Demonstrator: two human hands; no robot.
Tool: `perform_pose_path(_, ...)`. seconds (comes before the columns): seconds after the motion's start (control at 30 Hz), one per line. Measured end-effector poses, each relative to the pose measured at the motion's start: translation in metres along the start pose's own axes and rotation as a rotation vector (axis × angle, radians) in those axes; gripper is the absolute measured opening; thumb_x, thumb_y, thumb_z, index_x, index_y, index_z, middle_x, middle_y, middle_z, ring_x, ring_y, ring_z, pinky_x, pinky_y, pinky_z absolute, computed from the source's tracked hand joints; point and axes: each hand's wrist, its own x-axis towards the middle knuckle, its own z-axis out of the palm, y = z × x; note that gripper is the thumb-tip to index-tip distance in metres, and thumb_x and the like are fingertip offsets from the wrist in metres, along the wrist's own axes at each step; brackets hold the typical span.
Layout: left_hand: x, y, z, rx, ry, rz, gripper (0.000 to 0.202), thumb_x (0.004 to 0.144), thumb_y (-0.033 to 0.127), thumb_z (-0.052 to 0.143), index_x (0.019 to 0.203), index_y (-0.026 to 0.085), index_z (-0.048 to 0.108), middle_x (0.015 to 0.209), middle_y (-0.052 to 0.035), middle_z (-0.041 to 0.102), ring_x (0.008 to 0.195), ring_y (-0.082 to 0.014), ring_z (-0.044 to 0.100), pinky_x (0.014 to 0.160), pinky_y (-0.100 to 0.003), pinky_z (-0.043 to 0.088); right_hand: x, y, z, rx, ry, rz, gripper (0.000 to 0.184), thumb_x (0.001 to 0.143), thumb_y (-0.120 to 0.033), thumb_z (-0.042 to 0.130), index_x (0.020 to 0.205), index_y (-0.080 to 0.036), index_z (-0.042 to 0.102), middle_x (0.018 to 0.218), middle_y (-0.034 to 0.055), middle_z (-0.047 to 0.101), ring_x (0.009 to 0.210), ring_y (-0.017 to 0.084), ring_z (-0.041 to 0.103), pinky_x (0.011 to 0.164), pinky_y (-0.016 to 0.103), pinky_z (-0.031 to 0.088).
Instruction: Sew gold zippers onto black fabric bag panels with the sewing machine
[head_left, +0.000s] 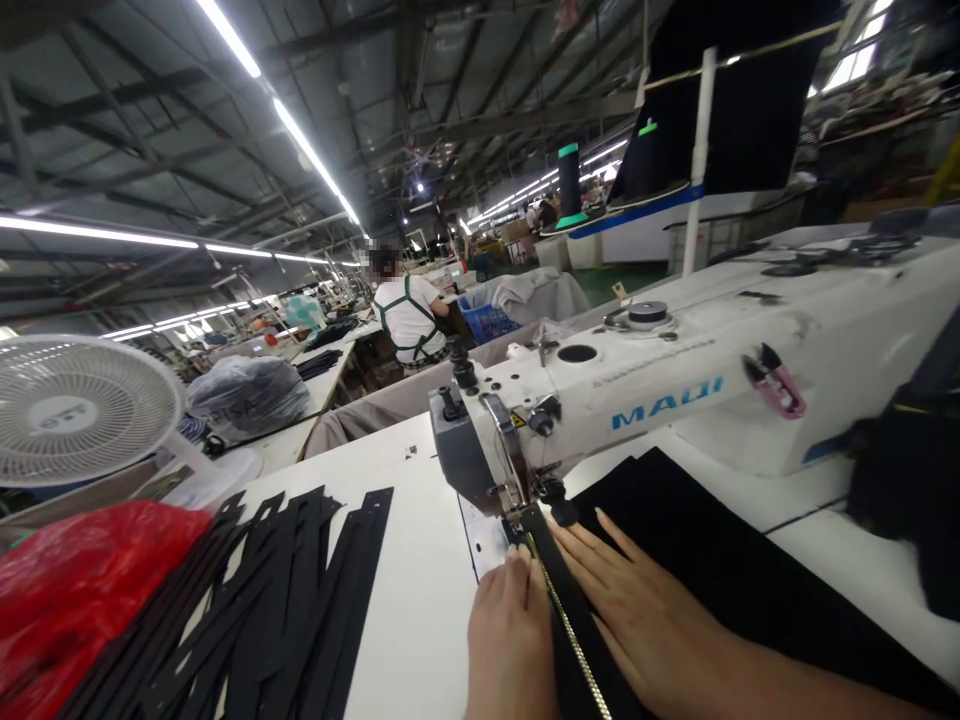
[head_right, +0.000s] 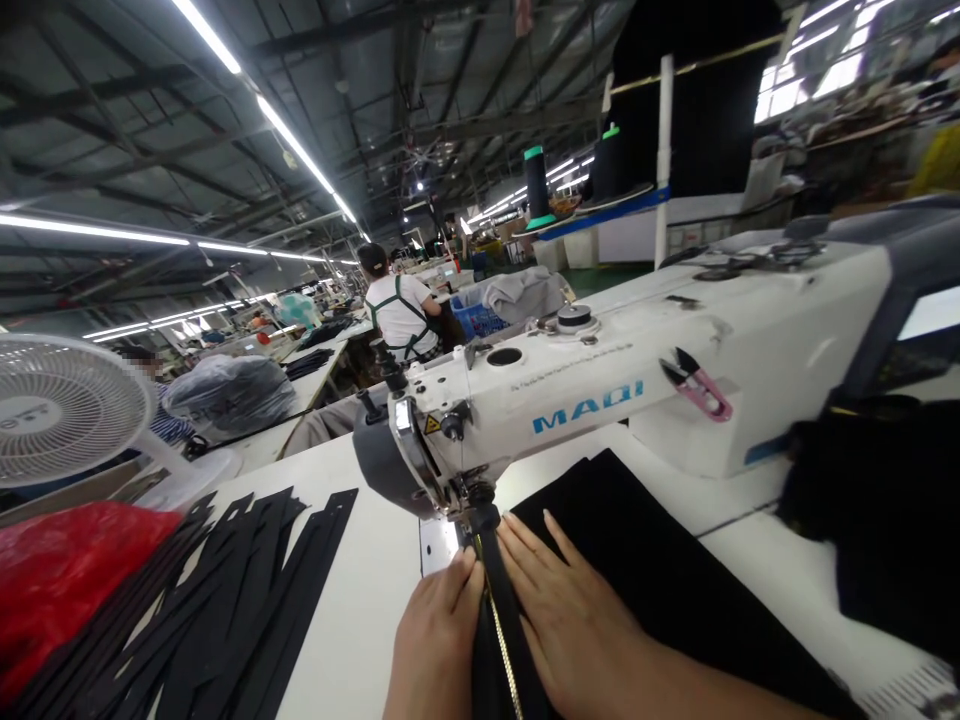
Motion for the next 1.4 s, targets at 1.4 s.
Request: perform_pose_path(1.4,0.007,-0.001,-0.006,-0.118,-0.225,-0.088,0.031,0.077,-0.002,0.045,0.102,0.013,0.056,0.098,-0.0096,0.06,0.087,-0.0199,0.061,0.079,-0.033,0.054,0.012,0.006,-0.008,0.171,-0.172,0.066,0.052,0.091,-0.02,0.036,0.142,-0.014,0.026,0.143,0.0138,0.031,0.132,0.025,0.028,0.106,0.054,0.022)
